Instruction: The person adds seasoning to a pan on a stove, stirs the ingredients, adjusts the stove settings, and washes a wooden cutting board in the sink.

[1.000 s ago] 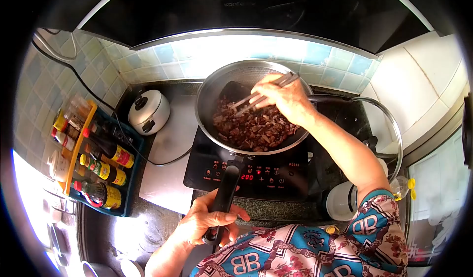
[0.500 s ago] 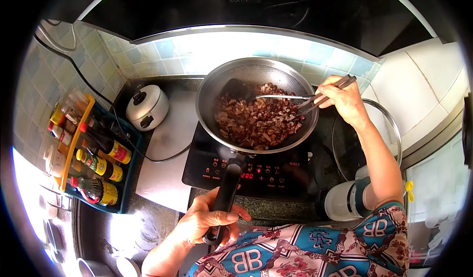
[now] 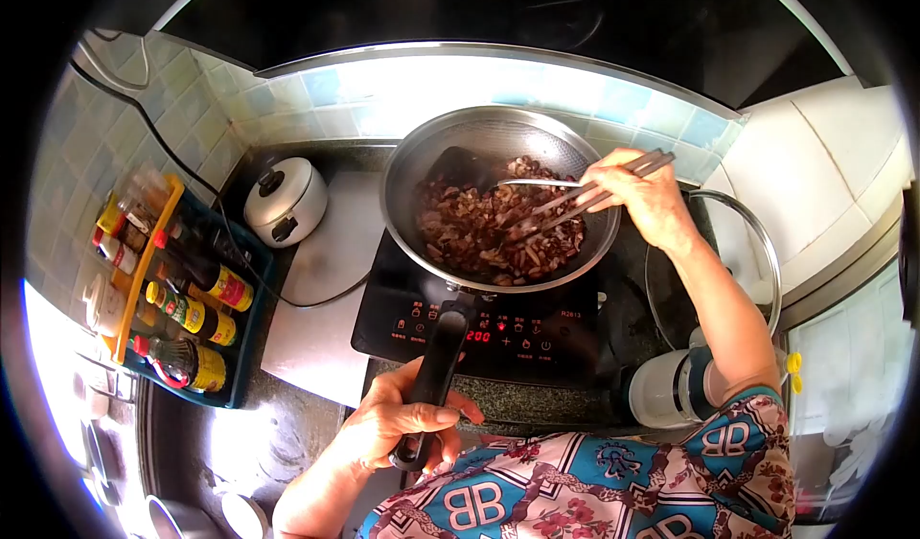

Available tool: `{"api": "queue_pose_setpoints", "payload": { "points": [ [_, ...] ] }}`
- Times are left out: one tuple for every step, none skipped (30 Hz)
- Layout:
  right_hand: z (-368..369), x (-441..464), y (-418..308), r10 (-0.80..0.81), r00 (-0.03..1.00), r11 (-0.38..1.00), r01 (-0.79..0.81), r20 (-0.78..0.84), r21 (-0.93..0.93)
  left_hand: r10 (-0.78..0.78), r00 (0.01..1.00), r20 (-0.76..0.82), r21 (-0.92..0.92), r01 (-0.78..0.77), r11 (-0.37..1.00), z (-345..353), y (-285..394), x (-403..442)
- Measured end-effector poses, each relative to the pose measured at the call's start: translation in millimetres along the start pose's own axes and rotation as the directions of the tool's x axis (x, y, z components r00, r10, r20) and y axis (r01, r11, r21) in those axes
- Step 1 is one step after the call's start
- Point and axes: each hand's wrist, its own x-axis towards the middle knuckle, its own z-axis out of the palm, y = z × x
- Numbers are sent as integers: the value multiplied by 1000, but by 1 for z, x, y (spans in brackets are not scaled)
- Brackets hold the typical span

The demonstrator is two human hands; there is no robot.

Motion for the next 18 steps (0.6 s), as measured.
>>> {"api": "queue_pose_setpoints", "payload": {
  "points": [
    [-7,1,-1,1,1000,999,-2,-24,-52,2,1000,0,2,-2,1000,0,0,0],
    [-13,-1,-1,-39,999,998,37,-37,-45,2,1000,-1,4,-2,1000,0,0,0],
    [-15,-3,-3,-78,996,996,76,-50,-38,4,1000,-3,0,-4,1000,0,0,0],
    [-14,-7,-10,-105,990,988,93,-92,-120,4,1000,2,6,-4,1000,0,0,0],
    [-14,-8,-7,-102,991,989,91,-90,-120,3,1000,8,12,-3,1000,0,0,1],
    [-14,-8,-2,-106,991,970,85,-81,-227,2,1000,8,11,-2,1000,-1,-1,1],
    [-14,-9,4,-110,991,941,80,-74,-330,5,1000,11,3,-5,1000,-1,-2,1],
    [-10,-11,11,-89,994,969,73,-57,-236,9,1000,14,-5,-9,1000,-1,-2,1],
    [-4,-12,12,-55,995,977,36,-88,-208,11,1000,16,-5,-11,1000,-1,-1,2],
    [0,-12,11,-65,996,984,54,-62,-168,15,1000,16,-12,-14,1000,-1,-2,2],
    [5,-13,9,-75,996,990,70,-38,-124,15,1000,15,-18,-15,1000,-1,-2,1],
    [10,-12,5,-92,994,992,87,-52,-93,12,1000,15,-18,-12,1000,-1,-2,1],
    [13,-12,2,-91,994,992,85,-55,-93,13,1000,15,-24,-12,1000,-1,-3,1],
    [16,-11,-2,-103,992,994,102,-69,-26,14,1000,14,-31,-13,999,-1,-3,1],
    [17,-10,-4,-116,990,992,120,-83,40,13,1000,16,-30,-12,999,-1,-3,1],
    [17,-10,-1,-130,990,986,134,-49,94,15,1000,21,-40,-14,999,-1,-3,1],
    [19,-12,1,-108,994,988,108,-12,106,17,999,27,-51,-16,999,-1,-3,2],
    [20,-14,8,-97,995,990,95,13,103,17,999,27,-51,-16,999,-1,-4,2]
  ]
}}
